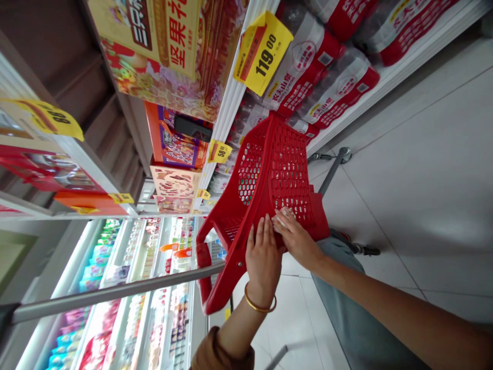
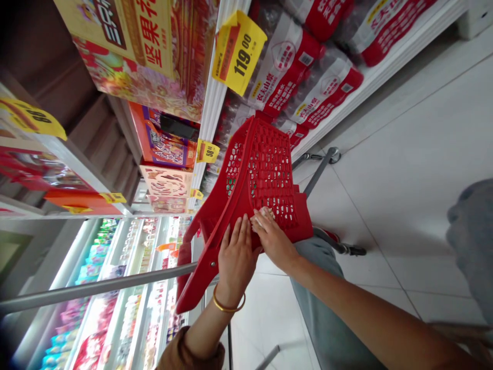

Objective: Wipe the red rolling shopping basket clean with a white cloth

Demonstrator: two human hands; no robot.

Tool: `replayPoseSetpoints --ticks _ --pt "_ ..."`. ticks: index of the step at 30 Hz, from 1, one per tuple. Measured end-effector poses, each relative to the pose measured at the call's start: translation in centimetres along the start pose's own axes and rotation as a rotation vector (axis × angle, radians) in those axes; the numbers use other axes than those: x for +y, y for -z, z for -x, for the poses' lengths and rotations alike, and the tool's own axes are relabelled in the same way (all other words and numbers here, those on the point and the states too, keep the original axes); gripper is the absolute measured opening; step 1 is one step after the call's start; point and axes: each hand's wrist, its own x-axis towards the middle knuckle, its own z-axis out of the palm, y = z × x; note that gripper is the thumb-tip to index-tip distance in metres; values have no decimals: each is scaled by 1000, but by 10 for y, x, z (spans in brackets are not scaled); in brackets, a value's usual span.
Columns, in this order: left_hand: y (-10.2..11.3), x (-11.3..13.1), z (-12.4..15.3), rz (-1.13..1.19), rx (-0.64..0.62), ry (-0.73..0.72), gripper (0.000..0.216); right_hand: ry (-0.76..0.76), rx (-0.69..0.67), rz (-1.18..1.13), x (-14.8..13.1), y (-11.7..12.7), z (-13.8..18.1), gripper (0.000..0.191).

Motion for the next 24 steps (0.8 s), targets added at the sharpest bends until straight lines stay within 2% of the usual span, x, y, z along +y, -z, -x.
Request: replayPoseSetpoints --ticks 6,12,16,24 --pt "0 -2 2 13 13 -13 56 -15 -8 -11 -11 11 9 47" --pt "4 0 5 25 67 8 57 -44 138 -60 -15 18 -30 47" --pt "9 -1 8 9 91 31 55 -11 140 -38 -11 11 -44 46" --pt "13 -7 6 -7 65 -4 54 41 11 -66 -17 12 -12 49"
